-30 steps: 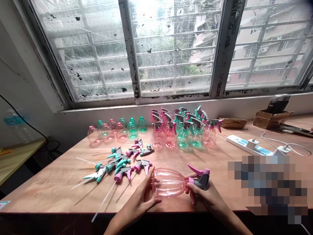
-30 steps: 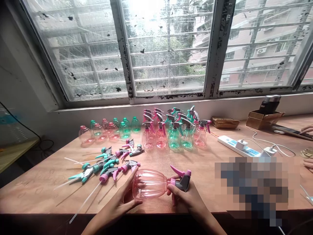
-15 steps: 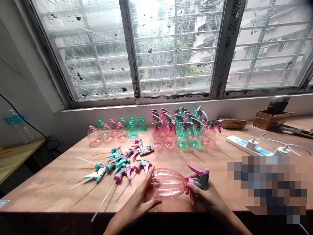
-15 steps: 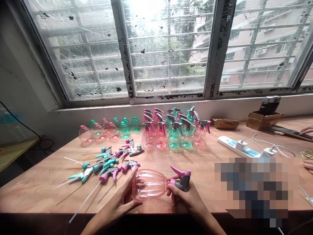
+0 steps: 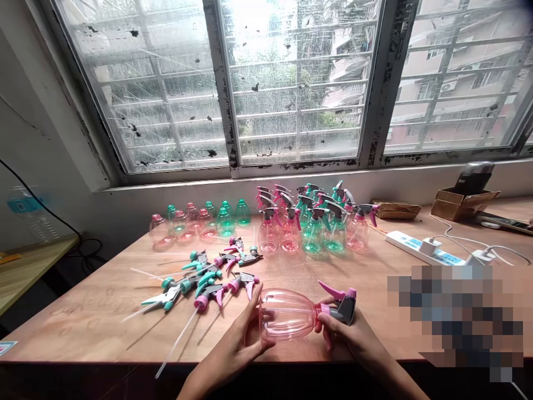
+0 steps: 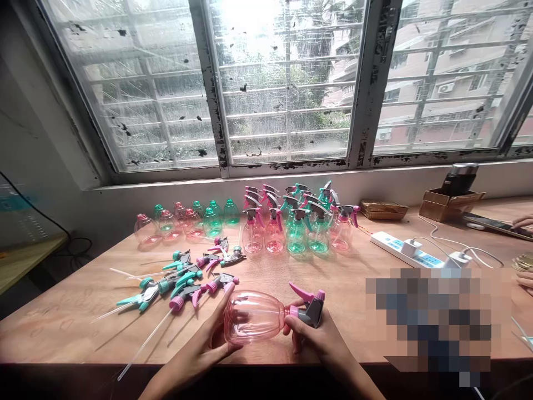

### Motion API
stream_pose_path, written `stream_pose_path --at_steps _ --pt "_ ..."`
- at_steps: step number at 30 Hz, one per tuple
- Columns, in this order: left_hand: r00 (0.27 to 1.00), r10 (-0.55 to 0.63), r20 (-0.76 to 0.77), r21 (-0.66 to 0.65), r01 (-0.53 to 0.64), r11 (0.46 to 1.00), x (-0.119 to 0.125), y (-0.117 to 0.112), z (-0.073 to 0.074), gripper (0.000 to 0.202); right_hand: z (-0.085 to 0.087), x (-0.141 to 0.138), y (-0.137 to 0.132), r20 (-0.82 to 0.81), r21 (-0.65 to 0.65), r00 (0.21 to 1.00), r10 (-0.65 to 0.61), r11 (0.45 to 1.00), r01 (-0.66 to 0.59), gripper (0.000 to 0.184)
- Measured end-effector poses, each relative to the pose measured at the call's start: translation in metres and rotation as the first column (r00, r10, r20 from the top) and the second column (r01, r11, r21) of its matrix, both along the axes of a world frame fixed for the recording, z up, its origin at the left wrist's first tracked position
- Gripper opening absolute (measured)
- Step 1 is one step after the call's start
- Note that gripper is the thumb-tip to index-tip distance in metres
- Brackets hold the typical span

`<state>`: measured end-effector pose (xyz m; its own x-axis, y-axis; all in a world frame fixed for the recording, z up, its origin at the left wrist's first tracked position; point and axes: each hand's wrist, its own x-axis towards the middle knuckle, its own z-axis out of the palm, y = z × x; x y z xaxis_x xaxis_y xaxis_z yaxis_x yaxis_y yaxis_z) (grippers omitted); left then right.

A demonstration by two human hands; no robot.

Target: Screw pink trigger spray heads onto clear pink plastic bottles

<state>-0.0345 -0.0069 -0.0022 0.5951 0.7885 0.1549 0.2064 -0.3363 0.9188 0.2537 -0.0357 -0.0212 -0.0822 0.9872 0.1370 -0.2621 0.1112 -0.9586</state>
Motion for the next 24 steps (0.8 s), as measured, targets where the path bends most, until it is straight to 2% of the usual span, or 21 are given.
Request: stream_pose_path --at_steps 4,7,10,18,24 --pt "1.000 -0.002 0.022 -0.101 0.004 0.995 -0.0009 -0.0007 -0.0011 0.109 -0.0026 0.0002 -0.0003 -0.013 -0.014 1.000 -0.002 1.000 0.002 0.044" --pt "0.999 0.032 -0.012 -0.131 -0.033 0.991 -0.0031 -0.0017 0.0006 0.102 -0.0035 0.0006 -0.0004 -0.020 -0.021 1.000 0.002 1.000 -0.003 0.045" --pt "1.000 0.017 -0.007 -0.150 -0.018 0.989 -0.0040 -0.0017 0.0024 0.098 -0.0031 0.0009 -0.0003 -0.024 -0.016 1.000 0.004 1.000 -0.005 0.043" --pt "0.999 0.019 -0.026 -0.047 -0.020 0.999 0.0010 -0.0019 0.0080 0.101 -0.0015 0.0000 0.0002 -0.011 0.006 1.000 -0.004 1.000 0.004 0.041" --pt "0.998 0.035 -0.055 -0.104 -0.041 0.994 -0.0038 -0.0017 0.0032 0.106 -0.0026 0.0008 -0.0002 -0.022 -0.004 1.000 0.003 1.000 -0.003 0.043"
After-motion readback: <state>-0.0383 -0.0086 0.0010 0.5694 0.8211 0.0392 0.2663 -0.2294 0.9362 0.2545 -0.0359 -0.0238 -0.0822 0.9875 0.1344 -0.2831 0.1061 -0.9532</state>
